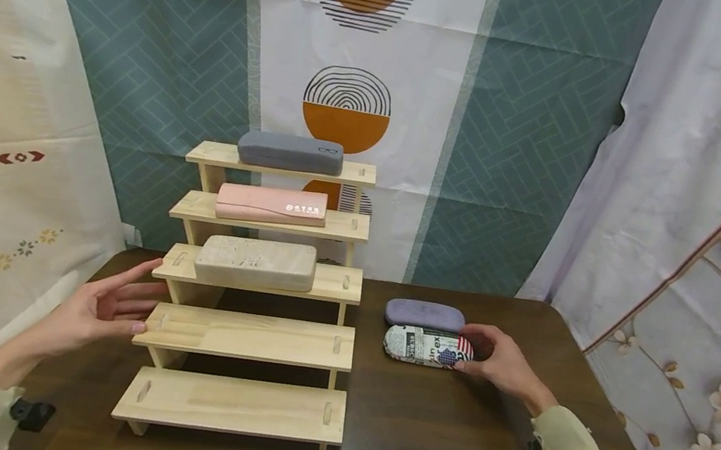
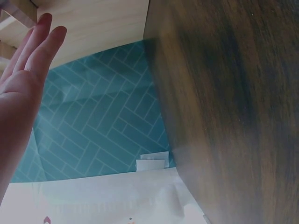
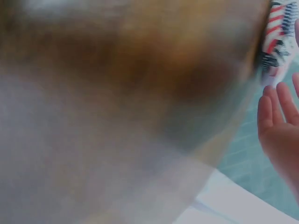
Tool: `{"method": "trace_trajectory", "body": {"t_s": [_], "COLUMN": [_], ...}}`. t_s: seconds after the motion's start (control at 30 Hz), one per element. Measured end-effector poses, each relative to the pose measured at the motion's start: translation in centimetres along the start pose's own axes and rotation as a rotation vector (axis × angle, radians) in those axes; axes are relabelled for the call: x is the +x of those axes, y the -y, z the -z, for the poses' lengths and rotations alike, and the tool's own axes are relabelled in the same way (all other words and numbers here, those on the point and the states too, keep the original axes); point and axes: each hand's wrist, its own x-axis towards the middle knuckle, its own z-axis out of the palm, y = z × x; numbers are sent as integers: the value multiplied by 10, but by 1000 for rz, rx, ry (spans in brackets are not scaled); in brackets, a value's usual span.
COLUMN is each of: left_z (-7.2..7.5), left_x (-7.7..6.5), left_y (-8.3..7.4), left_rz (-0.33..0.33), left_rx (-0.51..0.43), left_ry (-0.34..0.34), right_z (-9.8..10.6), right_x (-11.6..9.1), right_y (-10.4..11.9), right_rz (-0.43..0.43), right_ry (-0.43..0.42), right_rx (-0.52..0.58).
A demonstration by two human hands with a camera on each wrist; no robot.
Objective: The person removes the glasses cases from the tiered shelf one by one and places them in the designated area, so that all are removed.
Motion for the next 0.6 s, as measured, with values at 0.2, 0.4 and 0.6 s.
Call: {"method": "trace_trajectory", "body": {"t_s": [0.2, 0.4, 0.6], "left_z": [-1, -1, -1], "left_x": [0, 0, 1], "left_y": [0, 1, 2], "left_rz": [-1, 6, 2], "left_rx": [14, 9, 7], "left_ry": [-6, -1, 1], "right_z": [9, 10, 2], "right_x": [-5, -7, -3], "right_y": [29, 71, 122], "right_rz": [51, 99, 198], "right_ry": [-71, -73, -61], "right_rx": [-52, -64, -36]}}
